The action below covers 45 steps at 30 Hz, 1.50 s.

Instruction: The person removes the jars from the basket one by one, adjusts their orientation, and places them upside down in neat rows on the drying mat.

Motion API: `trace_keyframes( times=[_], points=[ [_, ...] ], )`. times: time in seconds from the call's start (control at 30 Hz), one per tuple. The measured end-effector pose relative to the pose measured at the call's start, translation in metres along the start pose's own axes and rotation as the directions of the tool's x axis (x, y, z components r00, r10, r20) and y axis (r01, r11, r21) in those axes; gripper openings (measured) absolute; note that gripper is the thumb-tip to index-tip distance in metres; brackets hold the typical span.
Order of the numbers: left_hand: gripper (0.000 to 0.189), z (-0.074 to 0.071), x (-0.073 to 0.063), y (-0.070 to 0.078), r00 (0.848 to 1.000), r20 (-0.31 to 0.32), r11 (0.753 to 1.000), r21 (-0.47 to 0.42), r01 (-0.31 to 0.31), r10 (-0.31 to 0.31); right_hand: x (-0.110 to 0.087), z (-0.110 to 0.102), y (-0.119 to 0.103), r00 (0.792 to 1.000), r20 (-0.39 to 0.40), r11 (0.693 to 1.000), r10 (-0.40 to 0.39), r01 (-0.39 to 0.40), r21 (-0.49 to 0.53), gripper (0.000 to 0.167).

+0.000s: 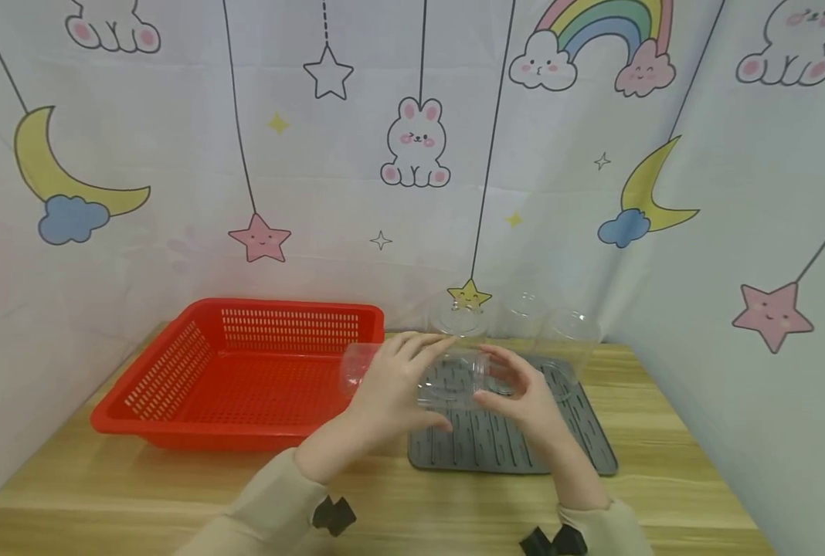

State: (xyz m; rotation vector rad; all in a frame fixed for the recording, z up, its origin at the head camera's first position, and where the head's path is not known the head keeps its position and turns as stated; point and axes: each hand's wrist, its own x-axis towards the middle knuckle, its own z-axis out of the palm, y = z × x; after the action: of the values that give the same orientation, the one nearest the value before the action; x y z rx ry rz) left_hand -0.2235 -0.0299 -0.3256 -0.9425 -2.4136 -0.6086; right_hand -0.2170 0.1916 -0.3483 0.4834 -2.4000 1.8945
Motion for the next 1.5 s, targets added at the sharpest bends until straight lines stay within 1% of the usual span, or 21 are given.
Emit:
trace_keyframes(
  times=[0.13, 0.2, 0.27, 0.3, 0.37, 0.43, 0.5, 0.53, 0.57, 0.63, 0.73, 0.8, 0.87, 0.93, 1.0, 1.03, 1.13, 1.2, 1.27, 1.37, 1.5],
  points=[
    [0.102, -0.010, 0.001, -0.009, 1.000, -0.002, 0.995, -0.098, 0.026, -0.026, -0.001, -0.009, -0.002, 1.000, 0.001, 1.000, -0.002, 0.002, -0.010, 0.064],
    [0.100, -0.015, 0.001, -0.014, 0.998, -0.007, 0.984, -0.168, 0.057, -0.059, -0.002, -0.015, -0.003, 1.000, -0.003, 1.000, 0.002, -0.002, -0.013, 0.064],
    [0.097, -0.021, 0.001, -0.020, 0.994, 0.005, 0.959, -0.265, 0.104, -0.107, -0.004, -0.021, -0.003, 1.000, -0.016, 1.000, 0.005, -0.005, -0.018, 0.063],
    [0.096, -0.023, 0.000, -0.023, 0.990, 0.017, 0.937, -0.323, 0.135, -0.137, -0.004, -0.024, -0.004, 1.000, -0.026, 1.000, -0.001, 0.000, -0.012, 0.062],
    [0.095, -0.028, -0.002, -0.030, 0.976, 0.064, 0.881, -0.420, 0.216, -0.209, -0.006, -0.030, -0.004, 0.999, -0.046, 1.000, -0.020, 0.021, 0.007, 0.061],
    [0.094, -0.033, -0.003, -0.039, 0.951, 0.139, 0.815, -0.490, 0.309, -0.276, -0.007, -0.035, -0.003, 0.996, -0.072, 0.998, -0.045, 0.048, 0.039, 0.058],
    [0.095, -0.035, -0.005, -0.049, 0.925, 0.210, 0.747, -0.545, 0.380, -0.317, -0.007, -0.041, -0.001, 0.993, -0.095, 0.993, -0.076, 0.084, 0.084, 0.055],
    [0.095, -0.036, -0.005, -0.054, 0.914, 0.245, 0.715, -0.569, 0.405, -0.323, -0.007, -0.043, 0.000, 0.990, -0.103, 0.989, -0.092, 0.103, 0.108, 0.054],
    [0.097, -0.037, -0.006, -0.058, 0.906, 0.277, 0.684, -0.595, 0.422, -0.319, -0.007, -0.046, 0.001, 0.988, -0.111, 0.983, -0.106, 0.121, 0.139, 0.053],
    [0.099, -0.037, -0.007, -0.067, 0.900, 0.329, 0.609, -0.663, 0.435, -0.285, -0.007, -0.050, 0.002, 0.984, -0.122, 0.969, -0.129, 0.151, 0.197, 0.053],
    [0.102, -0.035, -0.010, -0.078, 0.897, 0.395, 0.494, -0.750, 0.440, -0.200, -0.007, -0.053, 0.001, 0.980, -0.124, 0.949, -0.153, 0.181, 0.258, 0.052],
    [0.104, -0.032, -0.012, -0.083, 0.888, 0.435, 0.417, -0.786, 0.456, -0.151, -0.006, -0.052, 0.002, 0.980, -0.119, 0.941, -0.160, 0.188, 0.282, 0.050],
    [0.106, -0.031, -0.014, -0.087, 0.879, 0.464, 0.358, -0.806, 0.472, -0.113, -0.005, -0.048, 0.003, 0.978, -0.113, 0.931, -0.173, 0.200, 0.305, 0.049],
    [0.106, -0.029, -0.015, -0.089, 0.875, 0.476, 0.300, -0.826, 0.478, -0.083, -0.003, -0.044, 0.006, 0.978, -0.109, 0.916, -0.181, 0.208, 0.344, 0.049],
    [0.103, -0.027, -0.016, -0.091, 0.881, 0.470, 0.236, -0.850, 0.470, -0.061, -0.001, -0.038, 0.009, 0.977, -0.111, 0.901, -0.182, 0.211, 0.379, 0.049],
    [0.101, -0.026, -0.016, -0.091, 0.886, 0.461, 0.198, -0.865, 0.461, -0.050, 0.000, -0.034, 0.010, 0.978, -0.112, 0.894, -0.178, 0.208, 0.396, 0.048],
    [0.093, -0.023, -0.017, -0.092, 0.905, 0.423, 0.103, -0.900, 0.425, -0.033, 0.002, -0.023, 0.012, 0.981, -0.111, 0.883, -0.158, 0.191, 0.428, 0.045],
    [0.091, -0.020, -0.018, -0.092, 0.919, 0.393, 0.052, -0.918, 0.394, -0.027, 0.002, -0.015, 0.013, 0.984, -0.107, 0.881, -0.142, 0.175, 0.439, 0.043],
    [0.091, -0.017, -0.019, -0.091, 0.931, 0.364, 0.011, -0.931, 0.364, -0.023, 0.003, -0.006, 0.012, 0.987, -0.100, 0.881, -0.124, 0.156, 0.447, 0.043],
    [0.089, -0.012, -0.022, -0.089, 0.948, 0.318, -0.058, -0.947, 0.316, -0.023, 0.004, 0.005, 0.011, 0.993, -0.088, 0.883, -0.083, 0.114, 0.454, 0.043],
    [0.074, -0.005, -0.025, -0.086, 0.969, 0.246, -0.168, -0.957, 0.236, -0.039, 0.005, 0.017, 0.011, 0.997, -0.066, 0.886, -0.042, 0.068, 0.459, 0.047]
  ],
)
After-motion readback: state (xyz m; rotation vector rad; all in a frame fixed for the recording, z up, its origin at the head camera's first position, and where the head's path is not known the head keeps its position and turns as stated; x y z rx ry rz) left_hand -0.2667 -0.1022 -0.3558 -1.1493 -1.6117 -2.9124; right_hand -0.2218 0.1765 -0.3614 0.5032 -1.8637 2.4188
